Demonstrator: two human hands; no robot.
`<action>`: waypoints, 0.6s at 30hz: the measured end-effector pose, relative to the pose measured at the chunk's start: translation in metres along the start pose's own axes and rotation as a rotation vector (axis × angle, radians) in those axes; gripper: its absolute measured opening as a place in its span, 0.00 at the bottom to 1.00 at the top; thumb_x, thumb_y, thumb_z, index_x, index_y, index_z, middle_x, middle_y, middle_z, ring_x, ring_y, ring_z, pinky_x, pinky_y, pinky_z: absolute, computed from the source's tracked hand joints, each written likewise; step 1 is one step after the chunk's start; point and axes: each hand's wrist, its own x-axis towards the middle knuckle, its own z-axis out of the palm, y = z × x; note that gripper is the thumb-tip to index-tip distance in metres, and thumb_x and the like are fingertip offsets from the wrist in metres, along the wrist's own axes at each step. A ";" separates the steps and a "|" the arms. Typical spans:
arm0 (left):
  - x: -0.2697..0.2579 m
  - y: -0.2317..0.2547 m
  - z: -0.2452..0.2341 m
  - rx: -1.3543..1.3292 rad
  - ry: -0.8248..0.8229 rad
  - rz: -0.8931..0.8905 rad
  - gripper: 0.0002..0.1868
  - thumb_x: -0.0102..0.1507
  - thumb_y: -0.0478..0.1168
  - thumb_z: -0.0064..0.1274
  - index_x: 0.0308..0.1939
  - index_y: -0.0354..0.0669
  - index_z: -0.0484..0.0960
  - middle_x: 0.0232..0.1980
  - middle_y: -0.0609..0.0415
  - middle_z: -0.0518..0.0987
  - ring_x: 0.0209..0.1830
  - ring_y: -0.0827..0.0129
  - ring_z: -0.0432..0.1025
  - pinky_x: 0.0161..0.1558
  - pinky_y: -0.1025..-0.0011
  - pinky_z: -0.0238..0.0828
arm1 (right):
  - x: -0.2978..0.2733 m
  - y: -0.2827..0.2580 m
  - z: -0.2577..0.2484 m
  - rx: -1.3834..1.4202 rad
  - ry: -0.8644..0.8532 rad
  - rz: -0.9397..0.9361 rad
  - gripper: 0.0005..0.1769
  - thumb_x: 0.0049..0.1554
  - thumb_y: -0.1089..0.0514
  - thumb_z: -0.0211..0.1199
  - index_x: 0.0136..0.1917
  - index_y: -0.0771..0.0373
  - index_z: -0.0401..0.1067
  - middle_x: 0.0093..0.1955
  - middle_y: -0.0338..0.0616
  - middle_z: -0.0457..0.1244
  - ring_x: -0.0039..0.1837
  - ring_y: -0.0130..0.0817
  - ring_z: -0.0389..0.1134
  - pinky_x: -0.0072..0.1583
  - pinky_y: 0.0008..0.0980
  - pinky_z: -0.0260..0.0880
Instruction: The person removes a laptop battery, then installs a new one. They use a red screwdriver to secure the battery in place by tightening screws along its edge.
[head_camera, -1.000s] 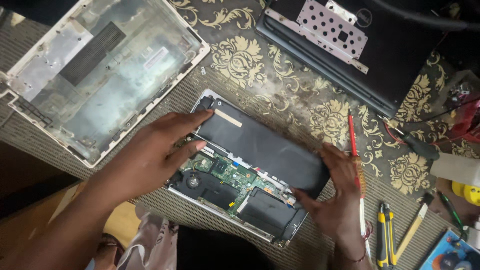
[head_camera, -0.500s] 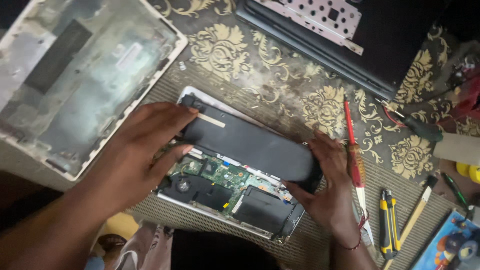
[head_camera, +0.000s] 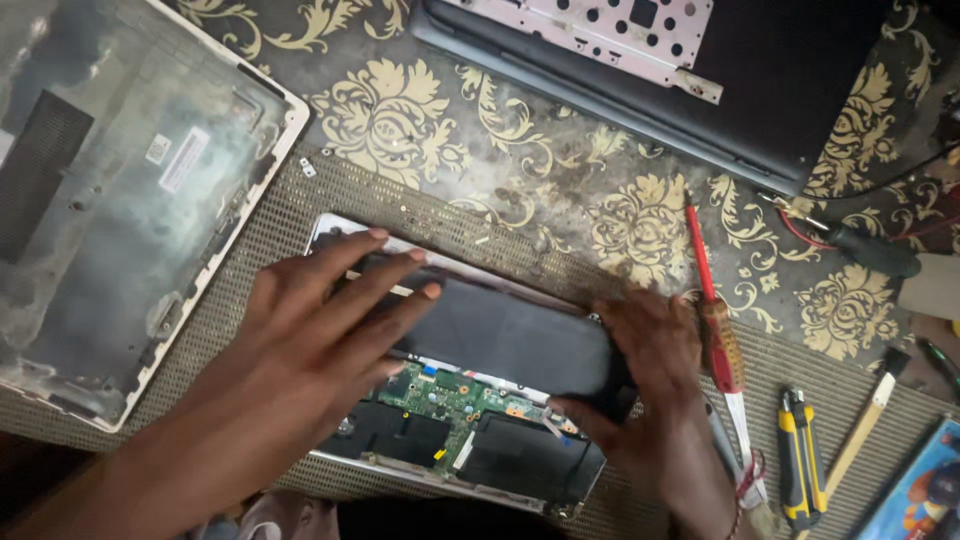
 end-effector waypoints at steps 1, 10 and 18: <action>0.002 0.000 0.000 0.002 -0.004 -0.001 0.37 0.64 0.49 0.51 0.77 0.51 0.63 0.81 0.52 0.61 0.83 0.52 0.47 0.64 0.48 0.51 | -0.003 0.000 0.001 0.005 0.000 0.001 0.50 0.44 0.42 0.78 0.73 0.62 0.63 0.74 0.54 0.59 0.81 0.55 0.54 0.83 0.62 0.39; 0.008 -0.008 0.003 0.108 -0.028 0.039 0.39 0.60 0.49 0.56 0.75 0.51 0.66 0.80 0.49 0.62 0.84 0.53 0.47 0.60 0.48 0.55 | -0.014 -0.006 0.006 -0.103 0.032 0.032 0.51 0.45 0.38 0.76 0.73 0.63 0.64 0.76 0.55 0.58 0.79 0.50 0.58 0.81 0.58 0.48; 0.007 -0.017 0.007 0.247 -0.028 0.041 0.38 0.59 0.52 0.51 0.74 0.57 0.66 0.80 0.56 0.63 0.84 0.59 0.49 0.69 0.53 0.47 | -0.005 -0.017 -0.026 0.139 -0.093 0.179 0.52 0.43 0.46 0.78 0.76 0.58 0.62 0.80 0.49 0.57 0.84 0.44 0.51 0.84 0.49 0.39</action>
